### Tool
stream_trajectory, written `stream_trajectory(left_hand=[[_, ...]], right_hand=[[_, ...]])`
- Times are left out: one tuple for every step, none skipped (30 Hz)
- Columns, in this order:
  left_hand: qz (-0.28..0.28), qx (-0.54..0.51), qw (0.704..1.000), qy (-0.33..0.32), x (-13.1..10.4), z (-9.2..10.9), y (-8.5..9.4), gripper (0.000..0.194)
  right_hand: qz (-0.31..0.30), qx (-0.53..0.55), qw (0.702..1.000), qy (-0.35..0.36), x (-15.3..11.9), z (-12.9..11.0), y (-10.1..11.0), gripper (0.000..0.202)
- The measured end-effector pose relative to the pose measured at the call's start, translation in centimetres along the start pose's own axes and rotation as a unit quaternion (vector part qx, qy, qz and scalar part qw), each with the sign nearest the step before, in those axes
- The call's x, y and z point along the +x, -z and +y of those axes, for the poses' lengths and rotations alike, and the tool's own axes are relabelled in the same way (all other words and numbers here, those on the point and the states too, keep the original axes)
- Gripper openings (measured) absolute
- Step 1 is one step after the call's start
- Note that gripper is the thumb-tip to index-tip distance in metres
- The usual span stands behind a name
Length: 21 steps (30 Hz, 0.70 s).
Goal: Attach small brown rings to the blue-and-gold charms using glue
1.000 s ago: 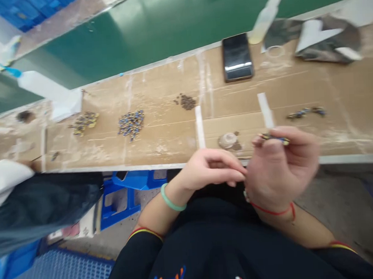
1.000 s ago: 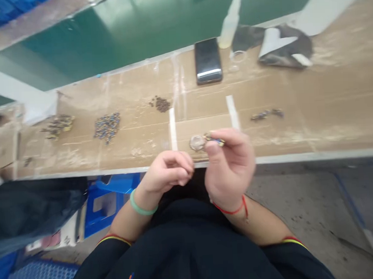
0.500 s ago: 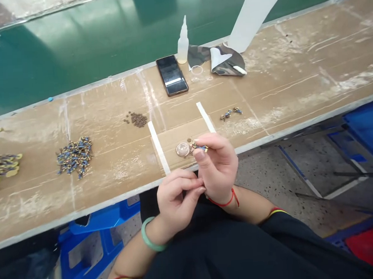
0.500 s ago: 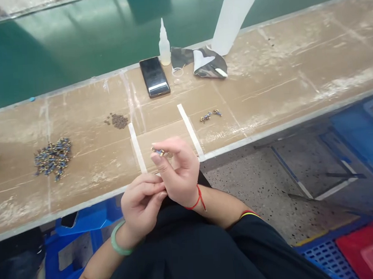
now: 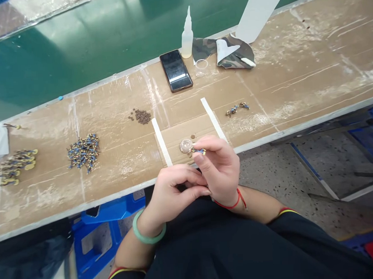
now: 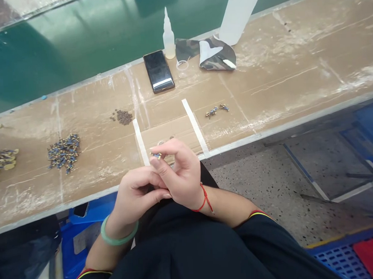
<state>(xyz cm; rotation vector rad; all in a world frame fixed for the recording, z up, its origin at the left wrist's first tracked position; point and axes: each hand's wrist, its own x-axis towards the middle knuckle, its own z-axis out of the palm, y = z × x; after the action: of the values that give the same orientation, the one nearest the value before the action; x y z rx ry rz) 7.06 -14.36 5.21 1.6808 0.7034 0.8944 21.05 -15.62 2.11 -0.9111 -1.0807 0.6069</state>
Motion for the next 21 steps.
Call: stream_trajectory(left_hand=[[-0.012, 0.006, 1.000, -0.007, 0.2, 0.1, 0.2, 0.031], [-0.022, 0.013, 1.000, -0.017, 0.3, 0.2, 0.4, 0.030], [-0.030, 0.020, 0.999, -0.027, 0.5, 0.2, 0.6, 0.029], [-0.037, 0.023, 0.998, -0.035, 0.7, 0.3, 0.7, 0.029], [-0.043, 0.022, 0.998, -0.041, 0.8, 0.2, 0.8, 0.029], [-0.048, 0.016, 0.998, -0.043, 0.9, 0.1, 0.9, 0.030], [-0.051, 0.006, 0.998, -0.040, 1.0, 0.0, 0.9, 0.031], [-0.052, -0.007, 0.998, -0.035, 1.0, -0.2, 0.9, 0.032], [-0.049, -0.020, 0.998, -0.028, 0.9, -0.4, 0.8, 0.034], [-0.044, -0.033, 0.998, -0.020, 0.8, -0.7, 0.7, 0.034], [-0.035, -0.045, 0.998, -0.014, 0.6, -0.9, 0.5, 0.034], [-0.024, -0.058, 0.998, -0.009, 0.4, -1.2, 0.3, 0.033], [-0.014, -0.073, 0.997, -0.006, 0.2, -1.4, 0.1, 0.031], [-0.003, -0.090, 0.996, -0.001, 0.0, -1.6, -0.2, 0.029], [0.007, -0.110, 0.994, 0.006, -0.3, -1.8, -0.5, 0.028], [0.016, -0.130, 0.991, 0.017, -0.5, -1.9, -0.8, 0.027], [0.024, -0.147, 0.988, 0.029, -0.6, -2.0, -1.2, 0.028], [0.032, -0.156, 0.986, 0.041, -0.7, -2.0, -1.5, 0.030], [0.047, -0.155, 0.986, 0.048, -0.8, -2.0, -1.8, 0.031], [0.067, -0.140, 0.987, 0.047, -0.8, -2.0, -2.1, 0.032], [0.090, -0.111, 0.989, 0.038, -0.9, -1.9, -2.4, 0.030]], right_hand=[[-0.006, 0.003, 1.000, -0.003, -0.1, 0.0, 0.1, 0.009], [-0.011, 0.006, 1.000, -0.006, -0.2, 0.0, 0.1, 0.010], [-0.014, 0.007, 1.000, -0.009, -0.2, 0.0, 0.1, 0.010], [-0.015, 0.006, 1.000, -0.010, -0.3, 0.0, 0.1, 0.010], [-0.012, 0.005, 1.000, -0.008, -0.3, 0.1, 0.1, 0.009], [-0.008, 0.003, 1.000, -0.005, -0.3, 0.1, 0.0, 0.009], [-0.003, 0.001, 1.000, -0.001, -0.3, 0.1, -0.1, 0.008], [0.001, -0.001, 1.000, 0.002, -0.2, 0.1, -0.1, 0.008], [0.003, -0.005, 1.000, 0.004, -0.2, 0.1, -0.2, 0.009], [0.003, -0.007, 1.000, 0.001, -0.1, 0.1, -0.2, 0.009], [0.003, -0.010, 1.000, -0.005, -0.1, 0.1, -0.2, 0.009], [0.004, -0.013, 1.000, -0.010, 0.0, 0.2, -0.2, 0.009], [0.008, -0.017, 1.000, -0.014, 0.0, 0.2, -0.2, 0.009], [0.015, -0.020, 1.000, -0.016, 0.1, 0.3, -0.2, 0.010], [0.022, -0.022, 0.999, -0.014, 0.2, 0.4, -0.2, 0.010], [0.028, -0.023, 0.999, -0.012, 0.2, 0.4, -0.2, 0.011], [0.033, -0.024, 0.999, -0.009, 0.2, 0.5, -0.2, 0.012], [0.036, -0.023, 0.999, -0.010, 0.3, 0.6, -0.2, 0.012], [0.038, -0.023, 0.999, -0.014, 0.3, 0.6, -0.2, 0.011], [0.040, -0.023, 0.999, -0.020, 0.4, 0.7, -0.2, 0.010], [0.044, -0.023, 0.998, -0.023, 0.4, 0.7, -0.2, 0.009]])
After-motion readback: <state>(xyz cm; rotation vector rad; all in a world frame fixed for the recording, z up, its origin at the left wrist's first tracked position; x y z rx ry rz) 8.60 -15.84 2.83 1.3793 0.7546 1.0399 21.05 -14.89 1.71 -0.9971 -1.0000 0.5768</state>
